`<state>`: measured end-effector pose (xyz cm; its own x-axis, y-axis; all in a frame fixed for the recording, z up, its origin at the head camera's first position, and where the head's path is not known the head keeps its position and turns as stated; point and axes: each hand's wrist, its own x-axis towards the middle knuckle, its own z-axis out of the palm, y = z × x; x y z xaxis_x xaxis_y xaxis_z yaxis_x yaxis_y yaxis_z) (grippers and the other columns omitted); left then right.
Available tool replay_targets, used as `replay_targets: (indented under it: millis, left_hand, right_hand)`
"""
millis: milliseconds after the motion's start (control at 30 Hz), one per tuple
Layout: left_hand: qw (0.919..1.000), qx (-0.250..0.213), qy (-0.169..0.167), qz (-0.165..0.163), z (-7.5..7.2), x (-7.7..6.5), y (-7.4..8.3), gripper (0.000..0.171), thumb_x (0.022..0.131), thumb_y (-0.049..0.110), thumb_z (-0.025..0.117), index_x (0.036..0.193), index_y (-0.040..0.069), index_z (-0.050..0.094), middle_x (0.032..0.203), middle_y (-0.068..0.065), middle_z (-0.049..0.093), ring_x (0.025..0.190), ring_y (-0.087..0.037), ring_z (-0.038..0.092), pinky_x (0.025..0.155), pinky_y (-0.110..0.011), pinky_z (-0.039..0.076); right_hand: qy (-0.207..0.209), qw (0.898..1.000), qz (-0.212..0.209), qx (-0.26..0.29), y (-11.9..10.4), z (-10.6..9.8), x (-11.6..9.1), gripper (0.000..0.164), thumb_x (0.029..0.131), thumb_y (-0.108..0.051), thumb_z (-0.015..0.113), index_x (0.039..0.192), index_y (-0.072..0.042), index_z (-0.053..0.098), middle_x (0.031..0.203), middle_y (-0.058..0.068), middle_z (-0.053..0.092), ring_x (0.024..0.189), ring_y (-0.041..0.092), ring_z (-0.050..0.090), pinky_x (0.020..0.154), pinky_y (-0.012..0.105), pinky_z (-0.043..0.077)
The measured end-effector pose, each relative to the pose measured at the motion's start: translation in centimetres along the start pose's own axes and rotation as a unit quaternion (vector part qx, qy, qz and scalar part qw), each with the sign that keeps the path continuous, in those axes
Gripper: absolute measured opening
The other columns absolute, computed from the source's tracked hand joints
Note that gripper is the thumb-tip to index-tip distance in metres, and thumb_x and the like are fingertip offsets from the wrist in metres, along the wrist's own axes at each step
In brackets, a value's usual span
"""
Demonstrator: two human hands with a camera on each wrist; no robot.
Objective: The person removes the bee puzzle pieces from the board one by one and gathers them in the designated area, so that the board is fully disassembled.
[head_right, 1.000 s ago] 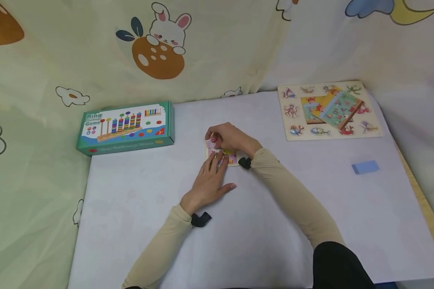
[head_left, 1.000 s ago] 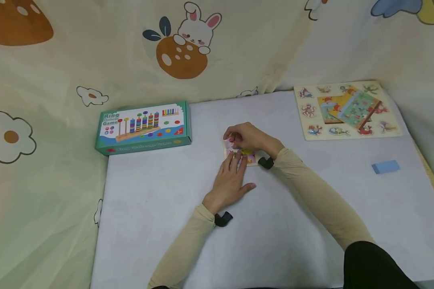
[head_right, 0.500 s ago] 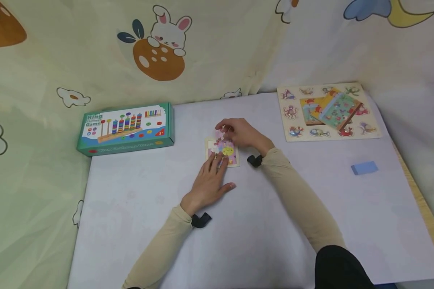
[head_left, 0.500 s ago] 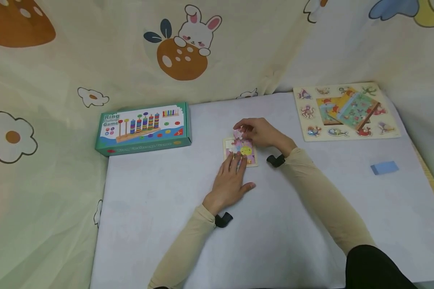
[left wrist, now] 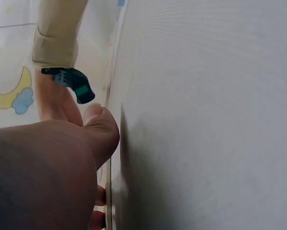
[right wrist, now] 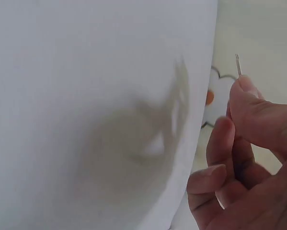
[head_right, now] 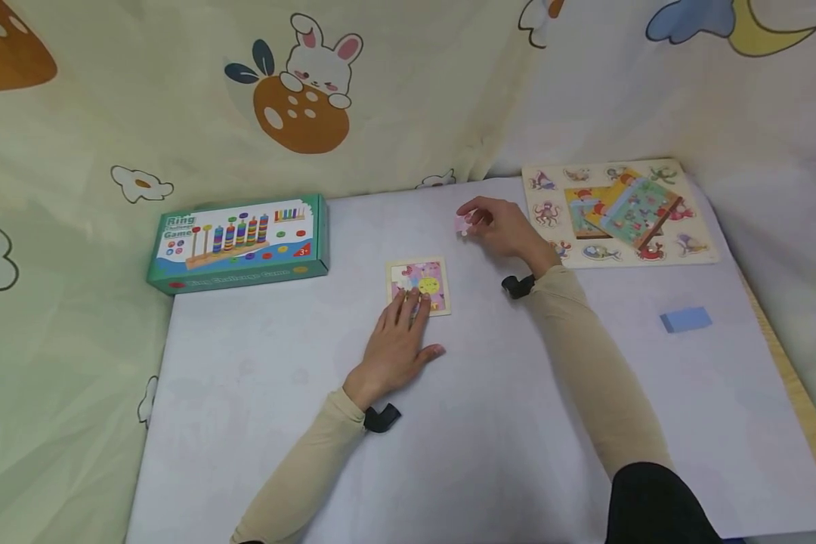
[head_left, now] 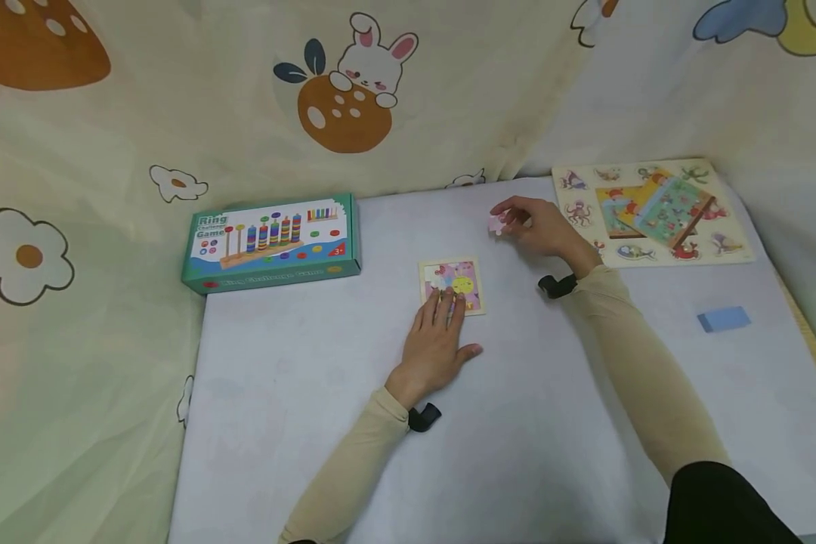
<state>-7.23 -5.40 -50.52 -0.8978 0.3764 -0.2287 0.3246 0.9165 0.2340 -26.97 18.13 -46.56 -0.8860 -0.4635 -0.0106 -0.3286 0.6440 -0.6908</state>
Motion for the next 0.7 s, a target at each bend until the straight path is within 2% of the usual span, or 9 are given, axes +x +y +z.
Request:
replay_targets:
  millis: [200,467,700]
  left_hand:
    - [0.9999,0.012,0.002,-0.001,0.0,0.0,0.0,0.089,0.107,0.062,0.045,0.171,0.008,0.014,0.179,-0.017,0.008,0.166,-0.035,0.003,0.134,-0.046,0.011]
    - [1.0,0.009,0.003,0.002,-0.1,-0.1,-0.1,0.09,0.107,0.062,0.046,0.171,0.008,0.014,0.179,-0.016,0.008,0.166,-0.035,0.001,0.134,-0.046,0.011]
    - [0.9999,0.011,0.001,0.008,0.0,-0.1,-0.3,0.092,0.106,0.063,0.048,0.171,0.009,0.013,0.179,-0.016,0.008,0.165,-0.035,0.001,0.134,-0.045,0.011]
  right_hand:
    - [0.004,1.0,0.002,-0.011,0.9,-0.3,0.8,0.032,0.097,0.002,0.069,0.128,-0.002,0.073,0.114,0.024,0.067,0.106,0.04,0.064,0.096,0.054,0.049]
    - [-0.004,1.0,-0.002,-0.019,1.9,0.5,1.9,0.031,0.093,0.002,0.076,0.124,0.0,0.076,0.109,0.023,0.072,0.102,0.039,0.065,0.091,0.044,0.048]
    - [-0.011,0.999,0.021,-0.026,2.1,0.9,2.2,0.032,0.094,0.0,0.076,0.126,-0.002,0.076,0.116,0.022,0.073,0.105,0.037,0.064,0.092,0.047,0.048]
